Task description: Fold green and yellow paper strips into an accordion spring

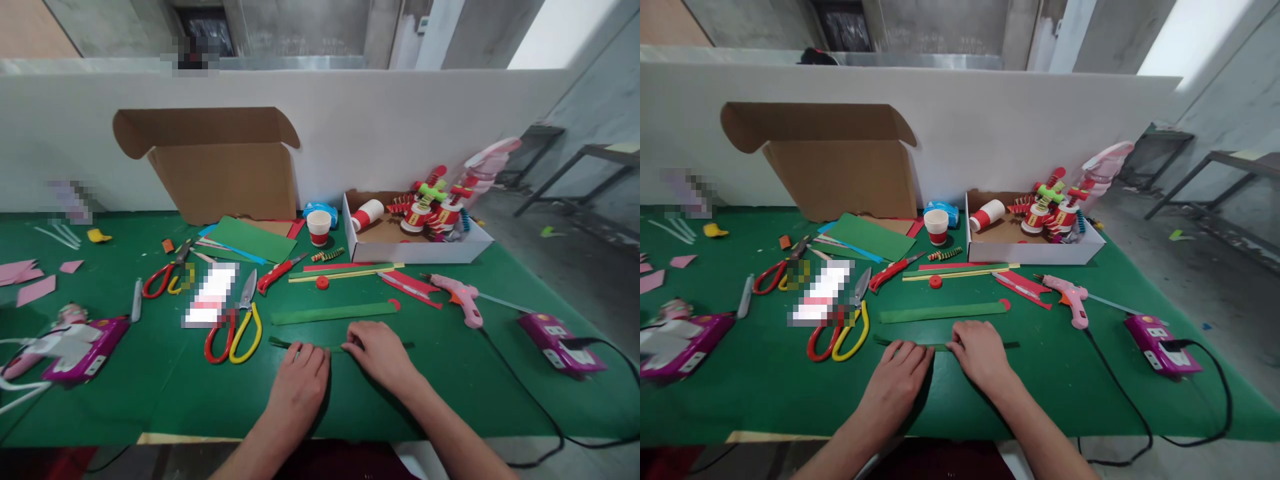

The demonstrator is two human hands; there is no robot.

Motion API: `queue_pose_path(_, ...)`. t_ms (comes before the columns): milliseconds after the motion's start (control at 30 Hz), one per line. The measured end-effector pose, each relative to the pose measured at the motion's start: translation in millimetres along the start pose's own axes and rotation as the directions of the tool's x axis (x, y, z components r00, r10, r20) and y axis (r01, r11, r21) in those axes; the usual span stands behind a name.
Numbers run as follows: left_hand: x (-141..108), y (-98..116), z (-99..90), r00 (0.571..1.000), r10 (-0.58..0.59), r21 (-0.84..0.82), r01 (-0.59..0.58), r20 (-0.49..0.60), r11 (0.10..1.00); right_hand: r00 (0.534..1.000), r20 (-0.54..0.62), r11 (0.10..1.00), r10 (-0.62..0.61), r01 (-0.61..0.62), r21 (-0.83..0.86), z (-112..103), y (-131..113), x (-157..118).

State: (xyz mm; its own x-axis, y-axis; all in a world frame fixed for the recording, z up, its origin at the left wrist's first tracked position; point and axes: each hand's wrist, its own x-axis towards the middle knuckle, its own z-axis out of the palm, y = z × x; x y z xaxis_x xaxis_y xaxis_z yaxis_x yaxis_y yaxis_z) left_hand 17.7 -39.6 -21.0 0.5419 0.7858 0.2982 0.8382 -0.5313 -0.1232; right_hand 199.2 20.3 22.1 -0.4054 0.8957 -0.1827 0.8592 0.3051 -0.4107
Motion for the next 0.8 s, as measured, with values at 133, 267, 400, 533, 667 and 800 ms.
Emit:
queue_pose_path(133,-0.5,4.0,0.9,0.999,-0.019,0.012,0.02,-0.03,1.0,0.999,-0.027,0.997,-0.023,0.025,0.069,-7.0,28.6,-11.2)
queue_pose_path(267,-0.6,4.6,-0.3,0.999,-0.022,0.009,0.023,-0.025,1.0,0.995,-0.094,0.989,-0.028,0.041,0.144,-10.9,58.5,-23.4)
queue_pose_path(400,0.2,4.0,-3.0,1.0,-0.025,0.015,0.025,0.018,1.0,0.988,-0.157,0.985,-0.01,0.037,0.168,-11.4,75.0,-31.7)
queue_pose_path(533,1.0,4.0,-6.6,0.997,-0.038,-0.001,0.038,0.061,0.999,0.98,-0.197,0.986,0.006,0.027,0.164,-9.9,78.9,-35.9)
queue_pose_path(667,0.9,3.9,-9.0,0.996,-0.045,-0.018,0.046,0.081,0.999,0.975,-0.221,0.993,0.024,0.002,0.115,-7.5,79.3,-38.0)
queue_pose_path(800,1.9,6.2,-10.3,0.992,-0.055,-0.015,0.057,0.113,0.998,0.971,-0.225,0.997,0.077,-0.079,-0.002,-6.7,78.1,-39.0)
